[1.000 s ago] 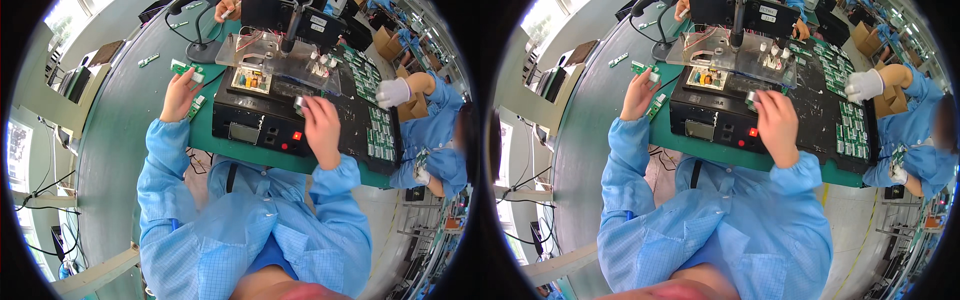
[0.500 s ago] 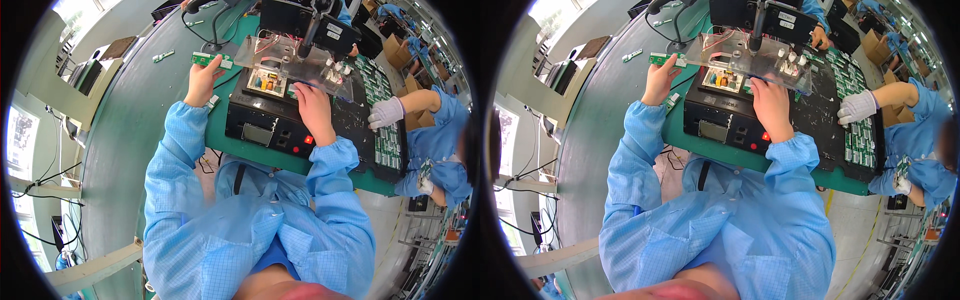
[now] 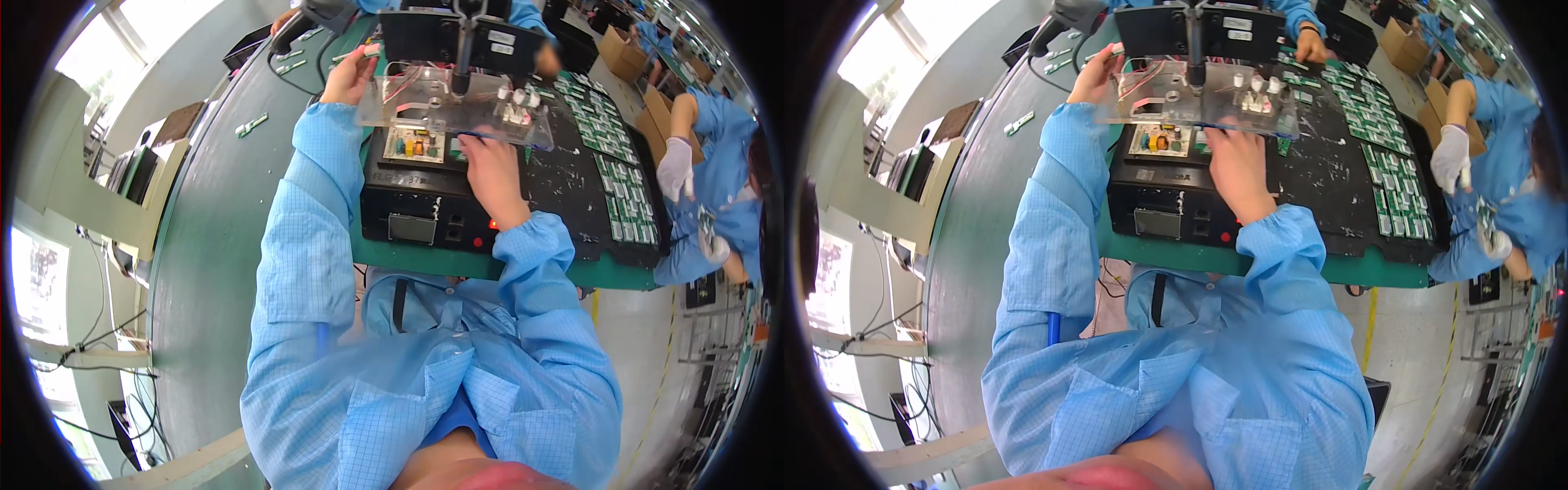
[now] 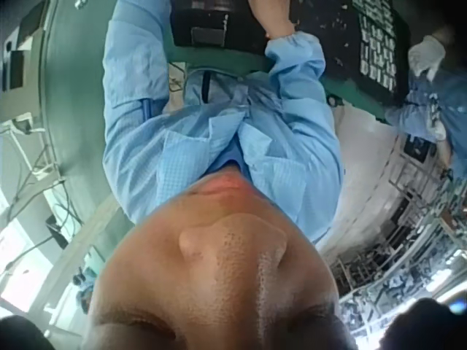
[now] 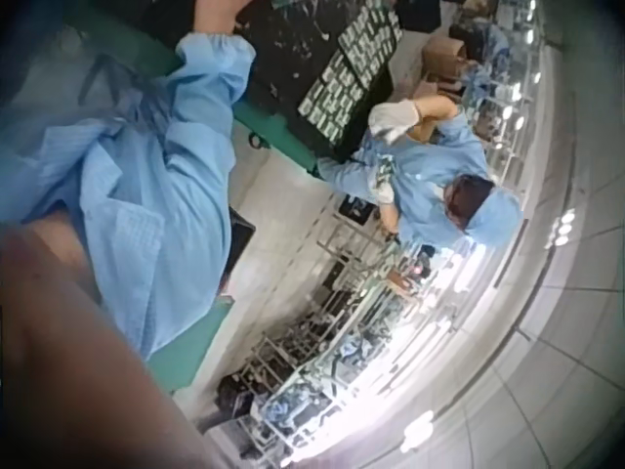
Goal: Testing and assembling small circuit boards using an industrial testing machine.
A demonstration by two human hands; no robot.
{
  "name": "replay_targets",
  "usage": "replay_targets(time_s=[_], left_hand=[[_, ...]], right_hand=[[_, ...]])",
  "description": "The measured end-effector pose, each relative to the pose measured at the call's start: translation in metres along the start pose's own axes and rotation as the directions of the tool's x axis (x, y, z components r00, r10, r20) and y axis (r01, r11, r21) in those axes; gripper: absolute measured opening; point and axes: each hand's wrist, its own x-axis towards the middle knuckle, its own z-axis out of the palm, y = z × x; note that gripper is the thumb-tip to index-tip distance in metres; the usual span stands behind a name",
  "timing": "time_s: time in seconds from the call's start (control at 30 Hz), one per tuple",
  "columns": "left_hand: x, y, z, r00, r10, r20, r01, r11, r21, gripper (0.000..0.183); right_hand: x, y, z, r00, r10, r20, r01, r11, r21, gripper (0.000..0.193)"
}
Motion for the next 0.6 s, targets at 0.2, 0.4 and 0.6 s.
replay_targets(time_s=[0.2, 0.4, 0.6], left_hand=[[0.044, 0.007, 0.005, 0.99, -0.098, 0.1, 0.108, 0.99, -0.095, 0.012], [-0.014, 0.003, 0.022, 0.992, -0.105, 0.068, 0.101, 0.993, 0.059, 0.01], [-0.076, 0.096, -0.115, 0.947, -0.319, 0.031, 0.251, 0.798, 0.548, 0.026]], right_hand=[[-0.006, -0.006, 0.007, 0.997, 0.052, 0.049, -0.05, 0.997, -0.059, 0.02], [-0.045, -0.027, -0.034, 0.995, 0.054, -0.084, -0.037, 0.98, 0.197, 0.029], [-0.126, -0.008, -0.087, 0.972, 0.232, -0.022, -0.215, 0.928, 0.305, 0.016]])
